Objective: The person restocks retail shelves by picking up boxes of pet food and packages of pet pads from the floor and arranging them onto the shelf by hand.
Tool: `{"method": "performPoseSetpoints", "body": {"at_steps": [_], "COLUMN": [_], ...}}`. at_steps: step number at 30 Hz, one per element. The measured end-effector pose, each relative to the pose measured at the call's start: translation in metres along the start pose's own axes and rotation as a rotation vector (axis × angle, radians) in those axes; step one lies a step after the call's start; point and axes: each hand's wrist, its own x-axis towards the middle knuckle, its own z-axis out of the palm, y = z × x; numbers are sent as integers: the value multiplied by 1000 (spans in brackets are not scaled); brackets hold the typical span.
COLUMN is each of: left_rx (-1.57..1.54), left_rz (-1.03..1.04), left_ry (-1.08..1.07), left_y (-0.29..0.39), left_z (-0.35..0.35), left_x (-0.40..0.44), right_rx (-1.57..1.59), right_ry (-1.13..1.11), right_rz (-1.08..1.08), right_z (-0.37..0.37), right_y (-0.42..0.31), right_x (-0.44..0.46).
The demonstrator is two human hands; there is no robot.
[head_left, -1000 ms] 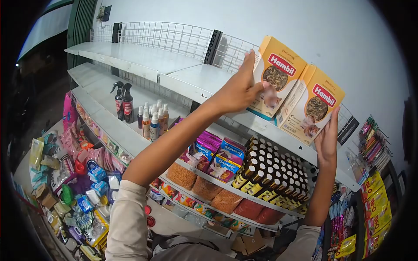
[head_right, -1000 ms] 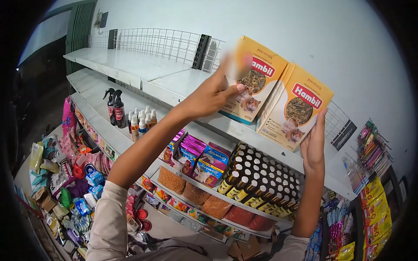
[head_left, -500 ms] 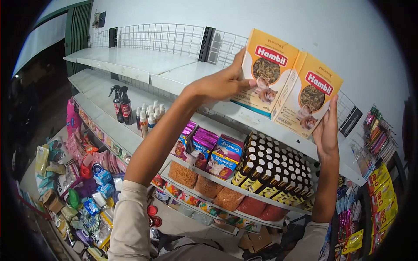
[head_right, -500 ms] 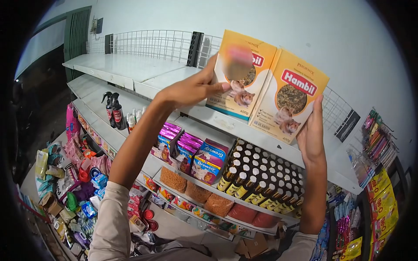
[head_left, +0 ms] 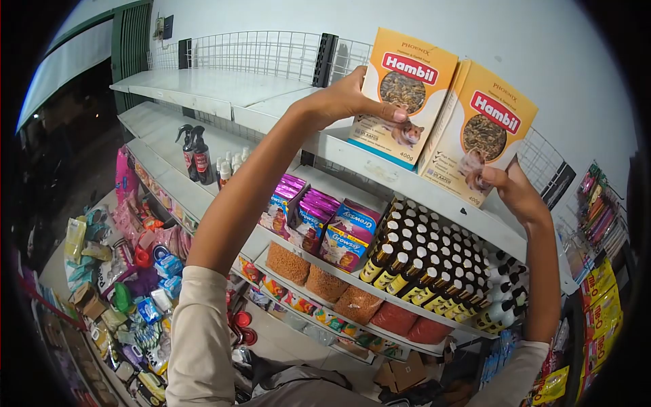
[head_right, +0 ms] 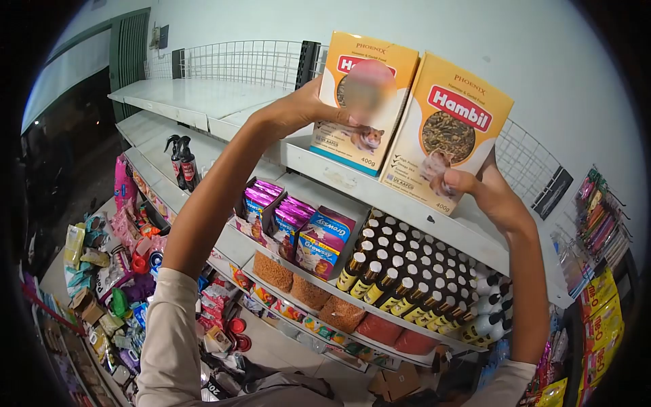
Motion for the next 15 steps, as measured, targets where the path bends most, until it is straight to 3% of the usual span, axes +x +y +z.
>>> {"method": "performPoseSetpoints", "body": {"at_steps": [4,8,15], "left_rx": [18,6,33], "left_rz": [-5,-44,13], "left_ry": [-27,-38,17], "left_y": [7,10,3], "left_z": [5,7,10], "left_x": [-2,-2,-1], "right_rx": [50,69,103], "right_ry": [31,189,195], "right_rz": [138,-19,37], "right_z": [-2,12,13], "right_y": [3,8,15], "right_x": [4,7,6]}}
